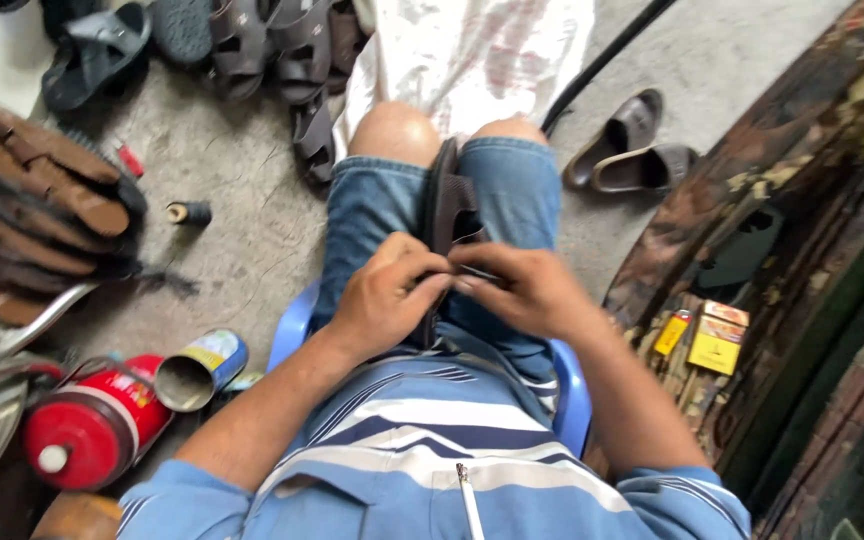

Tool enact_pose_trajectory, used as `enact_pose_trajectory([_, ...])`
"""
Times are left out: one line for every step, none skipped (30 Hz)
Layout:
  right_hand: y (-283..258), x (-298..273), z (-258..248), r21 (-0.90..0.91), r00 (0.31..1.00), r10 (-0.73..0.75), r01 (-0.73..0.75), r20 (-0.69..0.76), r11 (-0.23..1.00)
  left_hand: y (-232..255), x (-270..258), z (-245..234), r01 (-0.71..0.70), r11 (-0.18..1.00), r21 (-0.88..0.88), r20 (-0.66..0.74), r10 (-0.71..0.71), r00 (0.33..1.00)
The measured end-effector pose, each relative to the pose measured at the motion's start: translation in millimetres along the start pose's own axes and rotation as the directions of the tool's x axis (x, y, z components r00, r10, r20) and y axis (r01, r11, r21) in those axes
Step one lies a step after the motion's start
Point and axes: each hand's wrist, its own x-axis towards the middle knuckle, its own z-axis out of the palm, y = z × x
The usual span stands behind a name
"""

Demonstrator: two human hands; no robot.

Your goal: Hand-stitching a leather sandal using a needle and thread.

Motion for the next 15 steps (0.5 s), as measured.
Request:
enact_pose_trajectory([4, 3, 11, 0.108, 0.997, -0.016, 0.024, -0.076, 0.994, -1, -2, 0, 0.003, 0.999, -0.044, -0.027, -0.005, 1.000])
enact_pose_trajectory([7, 9, 21, 0.212, 0.987, -0.029, 0.062, -0.157, 0.975, -3, -2, -2, 0.002, 0.996, -0.085, -0.055, -0.007, 0.998])
enact_pose_trajectory([8, 7, 20, 0.201, 0.984, -0.031, 0.066, -0.173, 0.977, -2, -5, -2, -0.018, 0.996, -0.087, -0.055, 0.013, 0.998])
enact_pose_trajectory([9, 5, 21, 0.229, 0.994, -0.087, 0.099, -0.061, 0.968, -1, -9, -2, -0.029, 0.996, -0.085, -0.065, 0.023, 0.998])
enact_pose_trajectory([10, 3, 23, 0.260, 0.988, -0.146, 0.128, 0.050, 0.957, -1, -13, -2, -0.040, 0.996, -0.084, -0.076, 0.033, 0.997])
enact_pose_trajectory([12, 3, 21, 0.255, 0.988, -0.146, 0.130, 0.045, 0.958, -1, -18, 1, -0.047, 0.995, -0.085, -0.077, 0.041, 0.996])
enact_pose_trajectory([13, 3, 20, 0.067, 0.990, -0.139, 0.140, -0.012, 0.988, -2, -23, 3, -0.090, 0.995, -0.031, -0.101, 0.086, 0.991])
enact_pose_trajectory([14, 3, 19, -0.121, 0.987, -0.144, 0.136, -0.066, 0.983, -2, -27, 4, -0.128, 0.991, 0.024, -0.125, 0.130, 0.984])
enact_pose_trajectory([13, 5, 21, -0.126, 0.987, -0.146, 0.137, -0.068, 0.983, -6, -29, 7, -0.132, 0.991, 0.023, -0.128, 0.134, 0.983])
enact_pose_trajectory([12, 6, 22, -0.192, 0.990, -0.139, 0.138, 0.007, 0.972, -9, -31, 10, -0.139, 0.987, 0.077, -0.158, 0.150, 0.976])
enact_pose_trajectory([11, 8, 24, -0.257, 0.989, -0.126, 0.143, 0.081, 0.956, -12, -33, 13, -0.143, 0.981, 0.130, -0.187, 0.166, 0.968])
enact_pose_trajectory([12, 7, 25, -0.259, 0.989, -0.123, 0.140, 0.079, 0.956, -14, -34, 14, -0.146, 0.981, 0.128, -0.185, 0.168, 0.968])
enact_pose_trajectory([13, 6, 26, -0.046, 0.995, -0.060, 0.064, 0.081, 0.997, -16, -35, 15, -0.137, 0.983, 0.119, -0.190, 0.158, 0.969])
enact_pose_trajectory([14, 6, 26, 0.164, 0.995, -0.002, -0.014, 0.096, 0.986, -18, -35, 16, -0.129, 0.985, 0.110, -0.200, 0.149, 0.968])
enact_pose_trajectory([9, 2, 13, 0.159, 0.996, -0.002, -0.013, 0.093, 0.987, -18, -34, 16, -0.134, 0.985, 0.108, -0.202, 0.154, 0.967])
